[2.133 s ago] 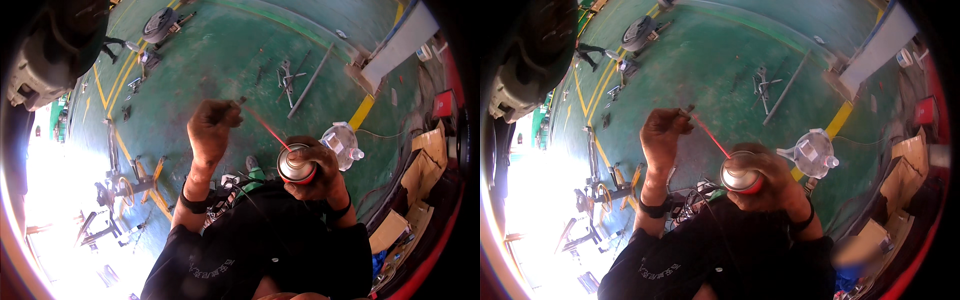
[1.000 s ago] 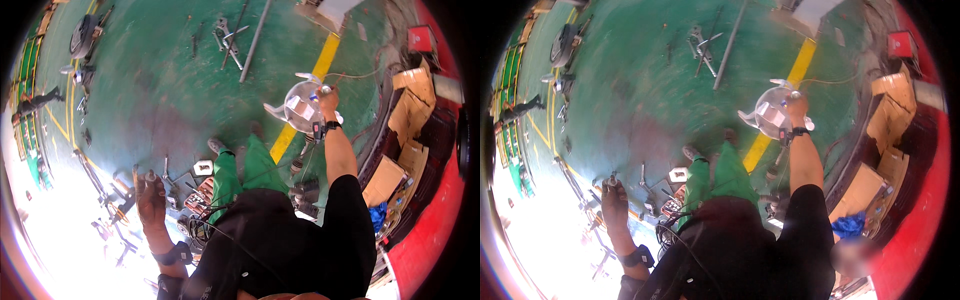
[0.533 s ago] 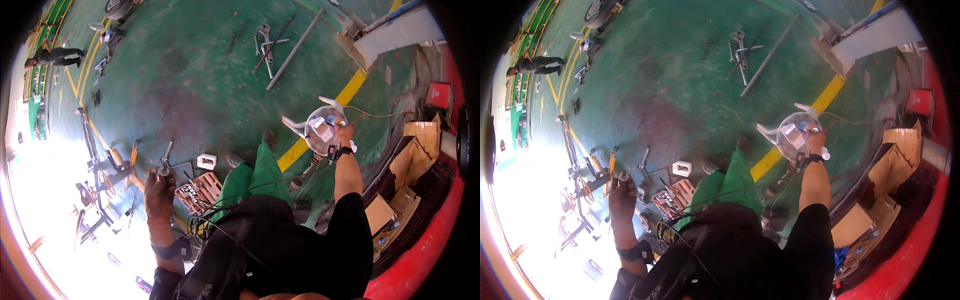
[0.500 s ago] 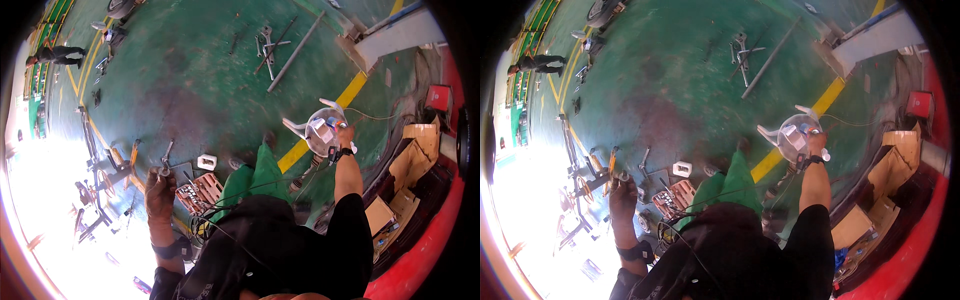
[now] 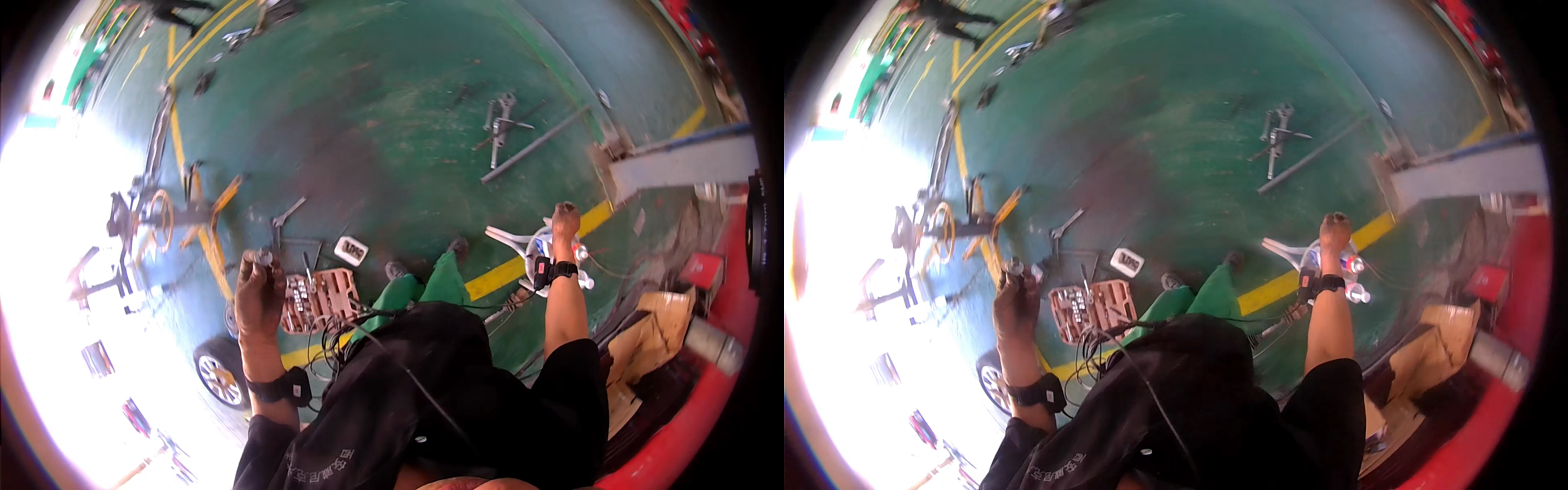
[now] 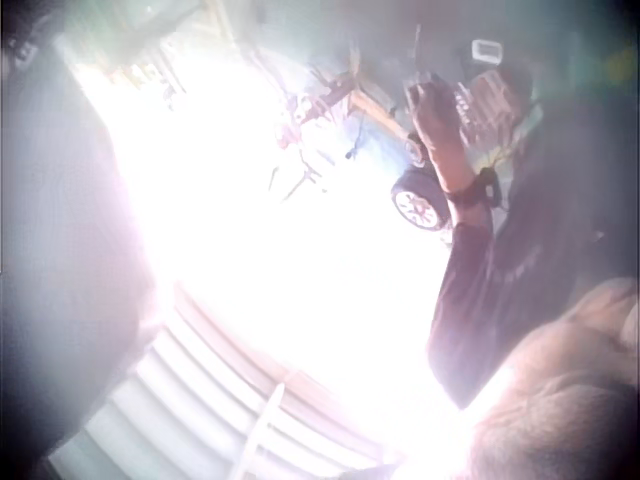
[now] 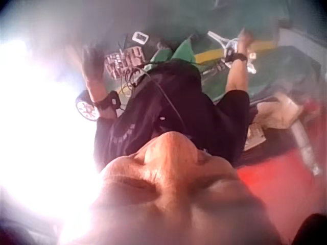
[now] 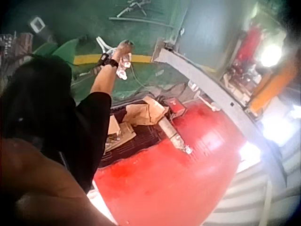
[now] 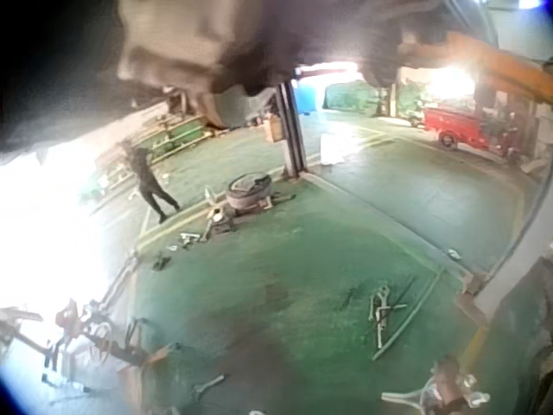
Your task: The person cleans a bolt with a spray and then uses an adjustable wrench to tighten the bolt on a car's lower control arm suspension component.
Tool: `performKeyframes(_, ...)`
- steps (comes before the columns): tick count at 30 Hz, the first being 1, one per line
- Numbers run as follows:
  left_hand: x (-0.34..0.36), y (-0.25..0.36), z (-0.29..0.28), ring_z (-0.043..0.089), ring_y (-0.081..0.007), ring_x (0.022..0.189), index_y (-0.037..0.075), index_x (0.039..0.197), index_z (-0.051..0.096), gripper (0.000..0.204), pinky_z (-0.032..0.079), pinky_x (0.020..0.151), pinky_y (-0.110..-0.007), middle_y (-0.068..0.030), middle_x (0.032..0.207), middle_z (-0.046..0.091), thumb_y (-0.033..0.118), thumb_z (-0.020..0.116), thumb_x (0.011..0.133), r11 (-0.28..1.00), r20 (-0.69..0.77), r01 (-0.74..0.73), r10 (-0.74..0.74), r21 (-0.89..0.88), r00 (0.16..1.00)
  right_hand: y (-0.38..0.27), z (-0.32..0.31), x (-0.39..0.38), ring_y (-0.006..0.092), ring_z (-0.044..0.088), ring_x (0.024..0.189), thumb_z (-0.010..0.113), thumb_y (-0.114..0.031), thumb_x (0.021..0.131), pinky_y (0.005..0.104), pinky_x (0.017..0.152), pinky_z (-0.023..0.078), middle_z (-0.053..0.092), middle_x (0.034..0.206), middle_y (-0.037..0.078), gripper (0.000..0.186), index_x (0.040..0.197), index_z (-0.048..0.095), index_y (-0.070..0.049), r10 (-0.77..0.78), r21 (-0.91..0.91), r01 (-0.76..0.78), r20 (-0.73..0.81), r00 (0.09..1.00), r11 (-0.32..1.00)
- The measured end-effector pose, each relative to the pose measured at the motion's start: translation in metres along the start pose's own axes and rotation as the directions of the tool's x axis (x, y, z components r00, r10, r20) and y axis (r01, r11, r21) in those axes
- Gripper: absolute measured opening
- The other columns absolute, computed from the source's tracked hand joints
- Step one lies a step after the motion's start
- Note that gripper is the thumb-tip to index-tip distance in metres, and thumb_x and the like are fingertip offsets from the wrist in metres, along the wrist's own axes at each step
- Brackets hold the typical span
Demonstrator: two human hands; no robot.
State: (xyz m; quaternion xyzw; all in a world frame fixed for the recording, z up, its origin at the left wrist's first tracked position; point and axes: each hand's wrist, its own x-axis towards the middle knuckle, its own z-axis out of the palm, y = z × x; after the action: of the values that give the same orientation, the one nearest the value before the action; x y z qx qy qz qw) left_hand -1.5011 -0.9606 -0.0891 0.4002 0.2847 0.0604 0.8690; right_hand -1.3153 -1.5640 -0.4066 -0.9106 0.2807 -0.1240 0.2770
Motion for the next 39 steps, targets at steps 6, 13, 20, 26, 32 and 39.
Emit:
performKeyframes(6,-0.056,0.052,-0.103,0.056,-0.0122,0.083,0.008,0.126,0.054,0.029,0.050,0.069,-0.023,-0.0066,0.102,0.061,0.019,0.055,0.098,0.938,-0.156,-0.241,0.207,-0.250,0.966,-0.164,0.041,-0.065,0.0102,0.061,0.069,0.063,-0.013,0.086,0.0246,0.061,0.049,0.066,0.080,0.002,0.014,0.094,0.066,-0.002,-0.173,0.507,-0.061,0.400,0.900,0.860)
performKeyframes(13,-0.107,0.063,-0.206,0.056,-0.0136,0.084,-0.001,0.118,0.055,0.026,0.051,0.069,-0.023,-0.0105,0.104,0.061,0.018,0.052,0.100,0.744,-0.323,-0.503,0.392,-0.439,0.861,-0.319,0.030,-0.138,0.0104,0.061,0.069,0.060,-0.012,0.091,0.0237,0.061,0.050,0.066,0.082,0.003,0.012,0.095,0.066,-0.002,-0.383,0.503,0.042,0.598,0.704,0.863)
performKeyframes(20,-0.108,0.040,-0.263,0.053,-0.0153,0.084,-0.001,0.119,0.054,0.025,0.047,0.070,-0.024,-0.0136,0.109,0.060,0.014,0.053,0.099,0.555,-0.489,-0.648,0.429,-0.521,0.760,-0.410,0.061,-0.125,0.0129,0.062,0.068,0.059,-0.012,0.091,0.0259,0.061,0.051,0.066,0.082,0.004,0.013,0.096,0.066,-0.002,-0.382,0.414,0.088,0.711,0.591,0.906)
performKeyframes(26,-0.065,0.043,-0.263,0.049,-0.0110,0.081,0.005,0.119,0.053,0.024,0.043,0.068,-0.021,-0.0071,0.099,0.057,0.011,0.056,0.096,0.553,-0.660,-0.734,0.384,-0.395,0.645,-0.490,0.122,-0.115,0.0157,0.065,0.074,0.062,-0.011,0.090,0.0287,0.063,0.054,0.068,0.089,0.007,0.016,0.103,0.065,-0.002,-0.363,0.371,0.089,0.785,0.503,0.924)
performKeyframes(32,0.007,0.066,-0.247,0.049,-0.0131,0.080,0.006,0.121,0.053,0.029,0.044,0.068,-0.022,-0.0081,0.097,0.055,0.011,0.059,0.094,0.477,-0.645,-0.783,0.462,-0.398,0.609,-0.619,0.186,-0.123,0.0170,0.065,0.076,0.063,-0.013,0.090,0.0291,0.065,0.054,0.068,0.093,0.010,0.020,0.107,0.063,-0.002,-0.429,0.385,0.189,0.805,0.411,0.903)
performKeyframes(39,0.083,0.108,-0.230,0.055,-0.0130,0.076,0.010,0.114,0.052,0.024,0.047,0.069,-0.022,-0.0060,0.093,0.059,0.009,0.063,0.093,0.518,-0.631,-0.775,0.476,-0.362,0.613,-0.740,0.227,-0.145,0.0170,0.066,0.077,0.062,-0.013,0.092,0.0290,0.067,0.054,0.069,0.093,0.010,0.018,0.106,0.063,-0.001,-0.532,0.458,0.297,0.806,0.258,0.838)
